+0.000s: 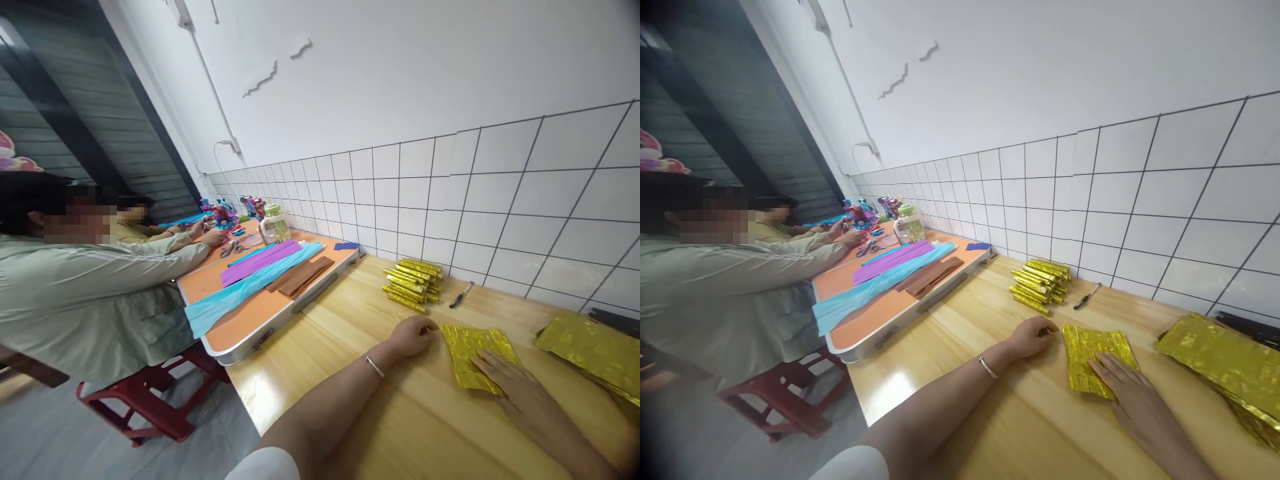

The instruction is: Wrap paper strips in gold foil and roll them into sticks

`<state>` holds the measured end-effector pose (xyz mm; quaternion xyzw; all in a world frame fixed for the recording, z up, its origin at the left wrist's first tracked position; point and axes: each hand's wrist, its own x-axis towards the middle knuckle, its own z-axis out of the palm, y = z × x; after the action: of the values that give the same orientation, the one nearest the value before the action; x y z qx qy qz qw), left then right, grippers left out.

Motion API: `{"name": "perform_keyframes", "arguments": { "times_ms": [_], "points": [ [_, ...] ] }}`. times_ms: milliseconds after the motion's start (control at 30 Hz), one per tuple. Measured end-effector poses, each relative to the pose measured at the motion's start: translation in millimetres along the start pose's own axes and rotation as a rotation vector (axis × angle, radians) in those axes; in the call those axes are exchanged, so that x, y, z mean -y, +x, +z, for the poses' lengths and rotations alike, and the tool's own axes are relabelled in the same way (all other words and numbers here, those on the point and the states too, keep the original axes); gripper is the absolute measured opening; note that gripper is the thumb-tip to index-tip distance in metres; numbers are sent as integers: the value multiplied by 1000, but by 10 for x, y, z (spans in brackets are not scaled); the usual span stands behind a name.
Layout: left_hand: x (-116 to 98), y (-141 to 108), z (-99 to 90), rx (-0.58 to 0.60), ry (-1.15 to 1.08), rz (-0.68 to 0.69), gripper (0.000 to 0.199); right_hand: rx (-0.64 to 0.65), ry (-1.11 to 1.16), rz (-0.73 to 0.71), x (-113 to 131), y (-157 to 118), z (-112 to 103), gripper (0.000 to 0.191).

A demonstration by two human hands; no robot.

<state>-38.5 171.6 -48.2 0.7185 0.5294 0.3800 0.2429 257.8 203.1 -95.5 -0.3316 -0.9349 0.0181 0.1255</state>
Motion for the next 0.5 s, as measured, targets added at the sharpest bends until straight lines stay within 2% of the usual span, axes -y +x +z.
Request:
{"name": "perform_keyframes", "arguments": {
  "times_ms": [133, 267, 400, 500],
  "points": [
    [-56, -42, 28, -12, 23, 5, 38, -21, 96, 39, 68, -26, -60, 66],
    [-124, -125, 89, -47, 8, 52, 57, -11, 375, 116, 265, -6, -264, 51],
    [-192, -205, 119, -55, -98, 133, 83, -30, 887, 438, 529, 42, -500, 46],
    [-259, -230, 102, -48, -293, 51, 90, -76, 1126, 770, 708, 48, -620, 49]
  ]
}}
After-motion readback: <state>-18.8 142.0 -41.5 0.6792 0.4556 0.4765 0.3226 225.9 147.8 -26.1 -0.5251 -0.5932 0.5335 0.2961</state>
